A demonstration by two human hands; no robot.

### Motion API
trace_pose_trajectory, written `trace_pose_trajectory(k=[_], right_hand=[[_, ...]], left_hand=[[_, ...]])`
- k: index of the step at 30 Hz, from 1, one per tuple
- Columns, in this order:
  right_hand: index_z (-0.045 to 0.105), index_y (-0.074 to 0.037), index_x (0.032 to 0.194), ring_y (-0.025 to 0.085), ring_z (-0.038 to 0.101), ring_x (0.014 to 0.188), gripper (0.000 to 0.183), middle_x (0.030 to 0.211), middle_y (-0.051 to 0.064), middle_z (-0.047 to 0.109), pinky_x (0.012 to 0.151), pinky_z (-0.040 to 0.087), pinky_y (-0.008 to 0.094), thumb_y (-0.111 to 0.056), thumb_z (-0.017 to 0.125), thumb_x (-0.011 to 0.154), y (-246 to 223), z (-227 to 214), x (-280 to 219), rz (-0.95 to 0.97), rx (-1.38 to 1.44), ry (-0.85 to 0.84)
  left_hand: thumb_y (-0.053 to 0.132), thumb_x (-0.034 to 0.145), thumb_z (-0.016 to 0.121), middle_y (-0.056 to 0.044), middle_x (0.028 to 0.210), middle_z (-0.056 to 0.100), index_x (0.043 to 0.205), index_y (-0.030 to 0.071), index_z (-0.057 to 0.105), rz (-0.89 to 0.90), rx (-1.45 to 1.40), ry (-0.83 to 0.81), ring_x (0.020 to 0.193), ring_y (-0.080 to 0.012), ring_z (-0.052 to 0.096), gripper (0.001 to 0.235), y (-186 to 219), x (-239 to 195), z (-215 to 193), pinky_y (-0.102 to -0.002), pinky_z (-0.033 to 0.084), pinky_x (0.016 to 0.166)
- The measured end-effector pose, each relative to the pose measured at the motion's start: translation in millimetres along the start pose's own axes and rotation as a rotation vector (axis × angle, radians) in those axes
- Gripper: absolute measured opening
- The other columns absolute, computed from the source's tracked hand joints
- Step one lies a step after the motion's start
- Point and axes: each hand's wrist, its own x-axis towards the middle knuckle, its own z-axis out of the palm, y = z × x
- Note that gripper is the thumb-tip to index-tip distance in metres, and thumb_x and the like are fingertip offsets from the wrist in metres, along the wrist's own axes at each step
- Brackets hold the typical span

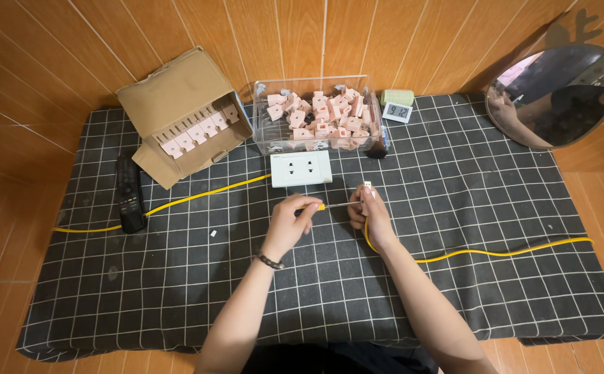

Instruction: The person assembles small pink electrical components on a table. They use a screwdriver to tighten screws on the components and connect a yellow wire to them. The person handles the components one at a time, placing them into a cardboard box after assembly.

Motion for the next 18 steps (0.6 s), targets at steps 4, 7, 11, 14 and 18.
trace_pose_trajectory(k=[4,7,11,14,18], right_hand=[[0.043,-0.014,0.11,0.008,0.031,0.053,0.027,0.082,0.003,0.036,0.039,0.022,0.019,-0.04,0.037,0.114,3.0,-4.3,3.3,-0.007,0.001,0.01],[0.043,-0.015,0.109,0.008,0.031,0.053,0.029,0.082,0.001,0.033,0.039,0.022,0.02,-0.043,0.04,0.113,2.8,-5.1,3.8,0.007,-0.028,0.007],[0.043,-0.016,0.108,0.008,0.031,0.053,0.028,0.081,0.0,0.03,0.04,0.022,0.019,-0.043,0.039,0.113,-0.2,-1.6,1.8,0.023,-0.006,0.009],[0.044,-0.016,0.109,0.008,0.031,0.053,0.027,0.081,0.0,0.03,0.04,0.022,0.019,-0.042,0.04,0.114,-4.2,2.1,2.0,0.017,0.008,0.017],[0.044,-0.015,0.109,0.008,0.033,0.052,0.028,0.082,0.002,0.035,0.04,0.024,0.019,-0.042,0.04,0.114,-5.1,1.8,1.3,0.015,-0.045,0.018]], left_hand=[[0.027,0.109,0.057,-0.012,0.063,0.071,0.105,-0.001,0.077,-0.141,0.094,0.028,0.035,-0.015,0.06,0.034,-9.4,0.0,6.5,-0.022,0.047,0.035],[0.02,0.097,0.075,-0.021,0.083,0.075,0.11,0.005,0.08,-0.056,0.078,-0.009,0.056,-0.0289,0.072,0.021,-5.8,5.2,1.9,-0.032,0.056,0.044],[0.007,0.096,0.072,-0.011,0.092,0.067,0.113,0.009,0.079,0.016,0.087,-0.025,0.07,-0.0224,0.068,0.018,-6.1,2.0,0.5,-0.031,0.058,0.063],[0.019,0.103,0.065,-0.01,0.066,0.066,0.105,0.005,0.079,-0.101,0.065,0.025,0.04,-0.0146,0.06,0.02,-17.6,-0.9,8.1,-0.024,0.05,0.039],[0.009,0.094,0.075,-0.019,0.089,0.075,0.117,0.003,0.077,-0.076,0.035,-0.058,0.065,-0.0216,0.074,0.025,-3.4,2.8,6.2,-0.029,0.061,0.054]])
